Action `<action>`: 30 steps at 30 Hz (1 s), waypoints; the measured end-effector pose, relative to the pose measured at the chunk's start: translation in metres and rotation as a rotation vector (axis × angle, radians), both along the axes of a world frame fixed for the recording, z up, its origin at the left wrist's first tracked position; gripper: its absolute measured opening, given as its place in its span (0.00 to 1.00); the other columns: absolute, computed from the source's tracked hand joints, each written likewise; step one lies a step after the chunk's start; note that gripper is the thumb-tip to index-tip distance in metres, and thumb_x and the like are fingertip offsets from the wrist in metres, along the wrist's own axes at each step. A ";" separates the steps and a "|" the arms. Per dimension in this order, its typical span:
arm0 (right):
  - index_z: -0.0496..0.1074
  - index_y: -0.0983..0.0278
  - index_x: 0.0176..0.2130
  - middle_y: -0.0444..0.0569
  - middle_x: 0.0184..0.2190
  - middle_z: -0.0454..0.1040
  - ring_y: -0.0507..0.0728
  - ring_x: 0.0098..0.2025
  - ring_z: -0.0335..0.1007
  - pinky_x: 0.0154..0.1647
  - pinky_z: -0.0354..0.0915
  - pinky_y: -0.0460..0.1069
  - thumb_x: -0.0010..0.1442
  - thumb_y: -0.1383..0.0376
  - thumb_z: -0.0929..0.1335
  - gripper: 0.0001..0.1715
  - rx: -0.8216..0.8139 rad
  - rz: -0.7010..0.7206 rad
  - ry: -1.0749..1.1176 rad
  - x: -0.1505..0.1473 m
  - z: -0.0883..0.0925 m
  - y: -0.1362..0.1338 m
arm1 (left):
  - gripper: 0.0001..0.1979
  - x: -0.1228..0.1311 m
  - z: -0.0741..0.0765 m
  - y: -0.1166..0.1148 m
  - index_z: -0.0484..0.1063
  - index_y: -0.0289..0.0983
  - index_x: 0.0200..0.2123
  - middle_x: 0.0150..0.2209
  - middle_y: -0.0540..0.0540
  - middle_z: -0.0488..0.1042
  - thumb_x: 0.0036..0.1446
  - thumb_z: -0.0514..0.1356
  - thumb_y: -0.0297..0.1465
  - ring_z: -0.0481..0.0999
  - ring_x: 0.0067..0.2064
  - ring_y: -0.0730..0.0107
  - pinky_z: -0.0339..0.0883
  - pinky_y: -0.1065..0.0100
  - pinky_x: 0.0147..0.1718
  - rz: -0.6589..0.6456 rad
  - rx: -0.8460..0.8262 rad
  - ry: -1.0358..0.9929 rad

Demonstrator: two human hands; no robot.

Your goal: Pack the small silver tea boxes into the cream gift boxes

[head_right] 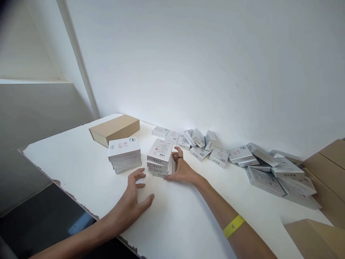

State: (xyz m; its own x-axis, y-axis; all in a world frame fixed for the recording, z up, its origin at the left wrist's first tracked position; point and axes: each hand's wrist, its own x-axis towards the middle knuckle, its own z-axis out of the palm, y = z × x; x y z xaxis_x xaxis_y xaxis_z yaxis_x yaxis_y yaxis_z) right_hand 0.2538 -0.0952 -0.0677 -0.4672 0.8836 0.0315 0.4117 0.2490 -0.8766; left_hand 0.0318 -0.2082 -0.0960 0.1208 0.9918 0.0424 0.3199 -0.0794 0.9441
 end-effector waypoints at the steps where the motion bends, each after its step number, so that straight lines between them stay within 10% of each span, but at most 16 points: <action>1: 0.33 0.51 0.66 0.55 0.63 0.57 0.62 0.69 0.52 0.69 0.49 0.64 0.43 0.59 0.80 0.71 -0.002 -0.015 -0.003 0.003 0.000 -0.009 | 0.34 0.002 -0.002 0.002 0.43 0.43 0.59 0.65 0.34 0.49 0.57 0.60 0.37 0.70 0.57 0.51 0.67 0.42 0.57 0.024 0.008 -0.013; 10: 0.36 0.50 0.65 0.55 0.67 0.48 0.63 0.70 0.47 0.68 0.53 0.62 0.44 0.62 0.80 0.67 0.029 -0.084 0.023 0.017 -0.002 -0.104 | 0.54 0.011 0.027 0.002 0.42 0.45 0.65 0.71 0.33 0.40 0.43 0.74 0.39 0.51 0.70 0.38 0.65 0.39 0.60 -0.098 0.456 0.104; 15: 0.38 0.51 0.64 0.55 0.65 0.51 0.65 0.67 0.53 0.66 0.57 0.63 0.44 0.65 0.79 0.64 0.037 -0.166 0.034 0.014 -0.005 -0.136 | 0.35 0.014 0.041 -0.007 0.61 0.48 0.59 0.63 0.40 0.65 0.49 0.69 0.35 0.66 0.64 0.43 0.72 0.45 0.55 -0.210 0.444 0.251; 23: 0.41 0.48 0.62 0.52 0.62 0.53 0.65 0.62 0.57 0.61 0.62 0.63 0.46 0.57 0.79 0.59 -0.103 -0.265 -0.012 0.010 0.007 -0.157 | 0.33 -0.004 0.041 -0.013 0.60 0.46 0.60 0.59 0.40 0.70 0.54 0.66 0.44 0.81 0.45 0.55 0.80 0.55 0.41 -0.169 0.139 0.127; 30: 0.42 0.49 0.61 0.53 0.61 0.53 0.67 0.67 0.51 0.66 0.56 0.66 0.46 0.57 0.78 0.56 -0.129 -0.258 -0.024 0.018 0.003 -0.163 | 0.38 -0.018 0.030 -0.014 0.56 0.46 0.60 0.54 0.41 0.73 0.50 0.69 0.42 0.80 0.49 0.51 0.80 0.54 0.44 -0.134 -0.008 0.056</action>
State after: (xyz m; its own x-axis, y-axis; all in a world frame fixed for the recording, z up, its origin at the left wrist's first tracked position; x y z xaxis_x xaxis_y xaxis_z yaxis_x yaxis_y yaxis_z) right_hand 0.2716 -0.2578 -0.0645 -0.2253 0.9694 -0.0976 0.4683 0.0199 -0.8833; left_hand 0.0143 -0.2218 -0.0658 0.2538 0.9670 0.0237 0.3589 -0.1169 0.9260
